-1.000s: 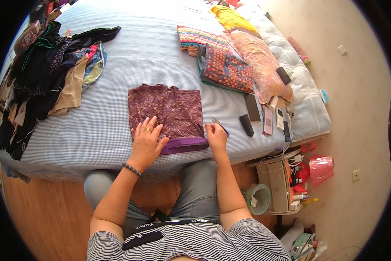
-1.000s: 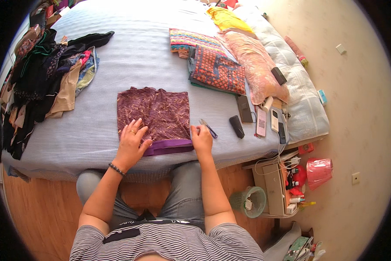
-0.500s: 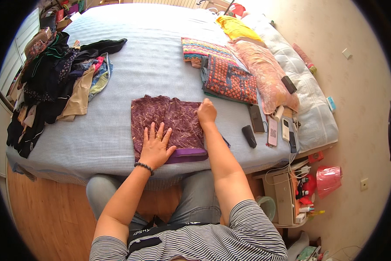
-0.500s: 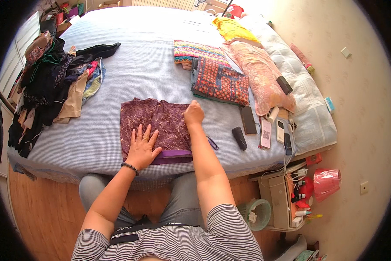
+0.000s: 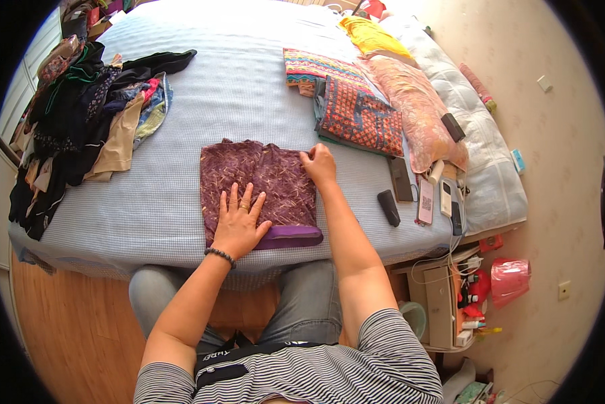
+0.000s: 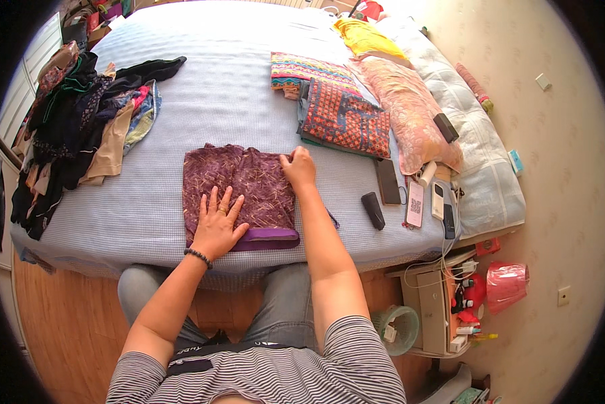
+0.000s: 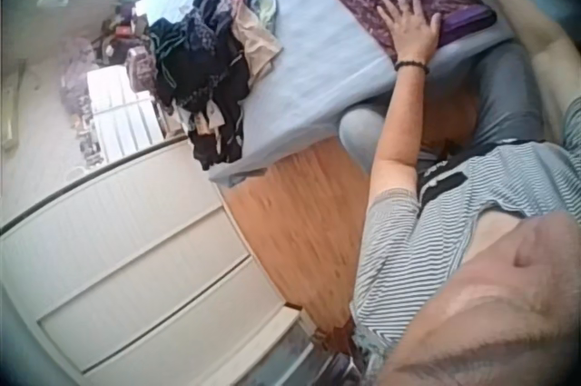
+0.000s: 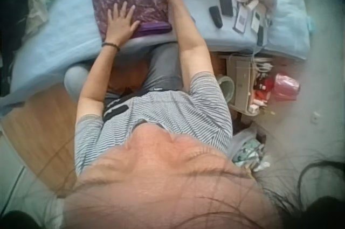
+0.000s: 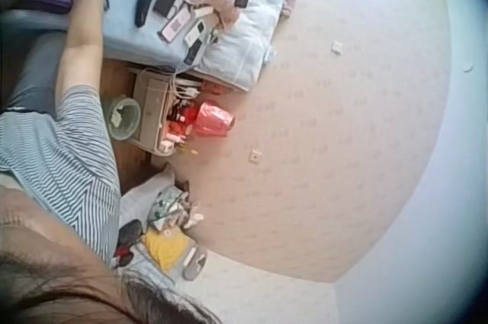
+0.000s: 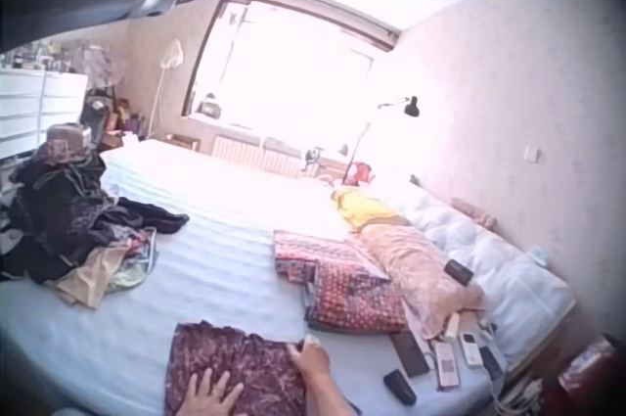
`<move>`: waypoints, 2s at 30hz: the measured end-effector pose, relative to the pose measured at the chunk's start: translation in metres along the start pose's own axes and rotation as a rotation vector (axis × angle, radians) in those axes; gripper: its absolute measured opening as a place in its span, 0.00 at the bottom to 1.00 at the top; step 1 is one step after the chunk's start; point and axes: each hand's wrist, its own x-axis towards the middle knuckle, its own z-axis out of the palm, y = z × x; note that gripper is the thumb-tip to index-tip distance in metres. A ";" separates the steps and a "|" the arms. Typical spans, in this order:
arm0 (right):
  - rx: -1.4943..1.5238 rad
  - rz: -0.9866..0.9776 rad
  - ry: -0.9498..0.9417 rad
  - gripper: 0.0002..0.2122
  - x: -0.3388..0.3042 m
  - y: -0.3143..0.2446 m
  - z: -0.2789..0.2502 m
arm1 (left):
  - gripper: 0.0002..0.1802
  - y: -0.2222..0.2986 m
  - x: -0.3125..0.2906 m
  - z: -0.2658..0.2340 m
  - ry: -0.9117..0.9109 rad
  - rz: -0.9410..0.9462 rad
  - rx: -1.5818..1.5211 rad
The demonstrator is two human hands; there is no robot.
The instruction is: The person folds a patterned orange and blue shirt on a bed, then folds a purple patterned cloth. They use a small knife to cut a loose thread from the purple cloth before placing it aside.
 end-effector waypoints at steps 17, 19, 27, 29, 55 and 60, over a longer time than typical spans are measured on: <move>-0.029 0.088 -0.027 0.17 -0.026 -0.010 -0.042 | 0.35 0.000 -0.001 -0.002 0.003 0.008 -0.016; -0.134 0.129 -0.171 0.19 -0.062 -0.035 -0.066 | 0.36 0.000 -0.004 -0.002 0.046 0.101 0.002; -0.140 0.321 -0.291 0.19 -0.136 -0.038 -0.087 | 0.32 0.036 -0.013 0.001 -0.131 0.316 -0.368; -0.044 0.340 -0.310 0.19 -0.134 -0.032 -0.086 | 0.25 0.025 -0.006 -0.003 0.013 0.197 -0.662; 0.200 -0.387 -0.077 0.11 -0.198 -0.131 -0.098 | 0.27 -0.043 0.140 0.016 0.103 -0.242 -0.617; 0.102 -0.501 -0.162 0.11 -0.195 -0.137 -0.086 | 0.22 -0.050 0.127 0.013 0.100 -0.179 -0.365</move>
